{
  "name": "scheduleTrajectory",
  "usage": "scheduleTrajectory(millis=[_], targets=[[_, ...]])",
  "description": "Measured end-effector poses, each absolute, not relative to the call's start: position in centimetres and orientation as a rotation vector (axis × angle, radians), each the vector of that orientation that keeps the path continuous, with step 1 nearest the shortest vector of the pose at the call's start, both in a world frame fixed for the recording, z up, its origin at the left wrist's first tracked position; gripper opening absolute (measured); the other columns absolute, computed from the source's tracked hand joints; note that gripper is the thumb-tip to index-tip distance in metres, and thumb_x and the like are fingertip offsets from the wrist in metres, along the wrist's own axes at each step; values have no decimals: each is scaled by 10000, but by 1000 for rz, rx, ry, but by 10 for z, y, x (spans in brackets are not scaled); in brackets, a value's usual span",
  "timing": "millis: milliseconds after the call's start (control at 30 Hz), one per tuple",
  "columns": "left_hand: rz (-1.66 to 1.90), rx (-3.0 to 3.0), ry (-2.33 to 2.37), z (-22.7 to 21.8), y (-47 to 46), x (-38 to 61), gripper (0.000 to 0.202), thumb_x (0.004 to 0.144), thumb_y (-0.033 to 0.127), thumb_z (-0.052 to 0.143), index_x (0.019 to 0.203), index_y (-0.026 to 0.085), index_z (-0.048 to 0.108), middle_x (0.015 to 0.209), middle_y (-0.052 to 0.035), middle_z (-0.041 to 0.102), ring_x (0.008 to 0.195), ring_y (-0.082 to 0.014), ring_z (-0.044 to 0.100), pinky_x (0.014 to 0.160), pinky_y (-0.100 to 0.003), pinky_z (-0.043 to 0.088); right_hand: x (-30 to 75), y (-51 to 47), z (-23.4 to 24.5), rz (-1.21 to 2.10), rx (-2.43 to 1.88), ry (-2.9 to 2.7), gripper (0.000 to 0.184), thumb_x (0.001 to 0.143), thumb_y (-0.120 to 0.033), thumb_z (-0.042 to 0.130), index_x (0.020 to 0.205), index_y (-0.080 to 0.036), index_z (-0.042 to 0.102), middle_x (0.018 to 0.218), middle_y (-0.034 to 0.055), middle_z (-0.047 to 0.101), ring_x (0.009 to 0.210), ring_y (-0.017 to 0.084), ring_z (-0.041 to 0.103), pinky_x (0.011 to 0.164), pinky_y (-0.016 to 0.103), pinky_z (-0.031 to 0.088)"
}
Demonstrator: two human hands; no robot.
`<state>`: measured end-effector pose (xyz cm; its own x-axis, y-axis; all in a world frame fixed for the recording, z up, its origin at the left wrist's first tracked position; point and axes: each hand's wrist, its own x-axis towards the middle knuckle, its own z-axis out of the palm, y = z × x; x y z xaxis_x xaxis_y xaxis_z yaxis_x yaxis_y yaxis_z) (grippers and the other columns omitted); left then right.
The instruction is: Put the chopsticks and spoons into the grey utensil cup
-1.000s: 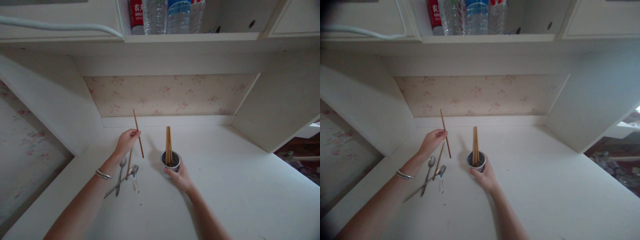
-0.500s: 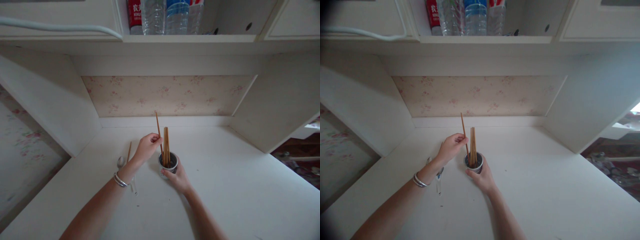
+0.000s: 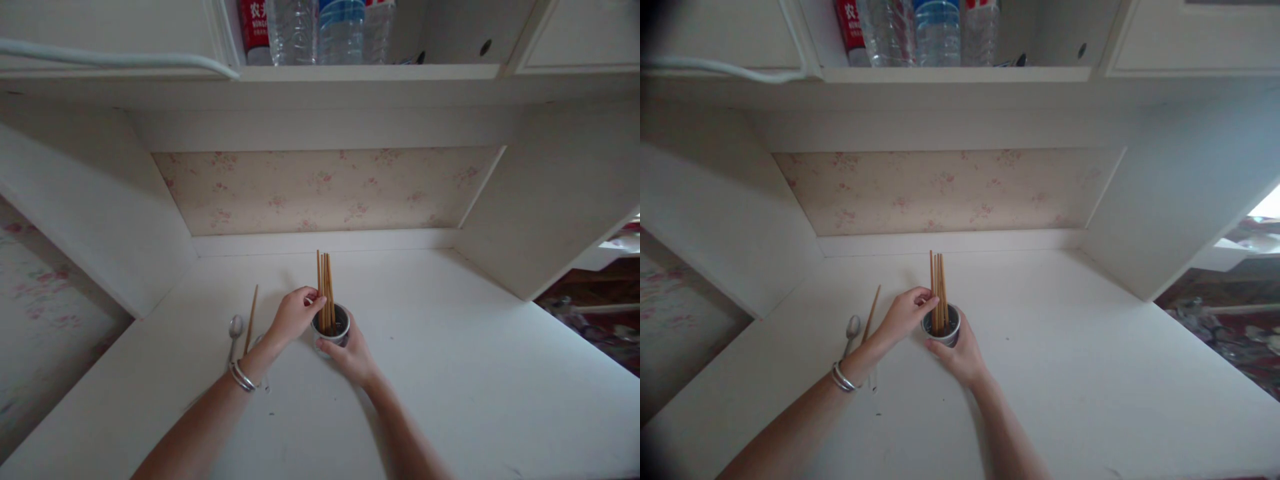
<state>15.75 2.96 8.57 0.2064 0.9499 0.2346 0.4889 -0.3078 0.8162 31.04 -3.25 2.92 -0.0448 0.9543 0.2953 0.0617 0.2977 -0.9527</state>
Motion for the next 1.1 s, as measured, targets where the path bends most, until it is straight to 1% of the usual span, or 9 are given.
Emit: scheduleTrajectory(millis=[67,167,300,467,600,767,967,1100], targets=[[1015,1879,1322,84,28,158,282,838,437,597,925,184,687,896,-53,737,762,-166,675,722,-266,524,311,-33,30,974,-1010,-1418,716,696,-322,801,1326,-238,472,1288,84,617,1171,284,579,1036,462,428],[1017,1892,1302,83,26,158,282,851,433,582,911,185,701,890,-53,742,770,-170,679,731,-270,528,311,-33,31,978,-999,-1421,695,696,-323,798,1311,-241,484,1276,81,624,1160,286,585,1019,454,443],[985,1891,1331,81,23,157,322,863,462,557,920,199,734,920,-53,757,802,-181,690,759,-273,528,311,-33,31,980,-1013,-1410,688,695,-314,801,1305,-243,491,1258,77,634,1134,279,598,996,434,458],[974,1895,1341,81,24,153,381,859,518,546,931,216,766,954,-55,764,862,-202,699,767,-270,522,310,-33,30,1002,-1003,-1399,698,695,-291,802,1312,-239,481,1267,73,628,1157,273,586,1025,439,434],[935,1921,1328,84,26,150,395,856,535,539,906,225,779,911,-47,770,833,-209,705,731,-269,516,310,-33,30,1006,-1003,-1390,694,699,-295,799,1313,-243,480,1266,74,631,1151,276,591,1024,450,438],[868,1953,1287,87,25,151,373,853,506,542,885,222,780,878,-32,773,795,-205,705,704,-259,508,310,-33,28,1003,-1005,-1395,698,701,-285,800,1317,-244,474,1266,71,629,1149,269,589,1021,433,437],[841,1890,1300,87,23,150,388,840,495,554,981,210,776,977,-33,768,880,-234,708,783,-288,520,311,-32,26,1006,-1008,-1401,703,697,-267,802,1316,-229,470,1283,78,616,1173,264,571,1043,437,412],[805,1897,1296,88,23,148,372,848,491,550,1004,237,772,1019,-15,759,928,-249,702,834,-310,518,311,-31,24,1002,-1011,-1405,710,698,-285,805,1320,-236,465,1280,76,617,1168,264,575,1040,446,417]])
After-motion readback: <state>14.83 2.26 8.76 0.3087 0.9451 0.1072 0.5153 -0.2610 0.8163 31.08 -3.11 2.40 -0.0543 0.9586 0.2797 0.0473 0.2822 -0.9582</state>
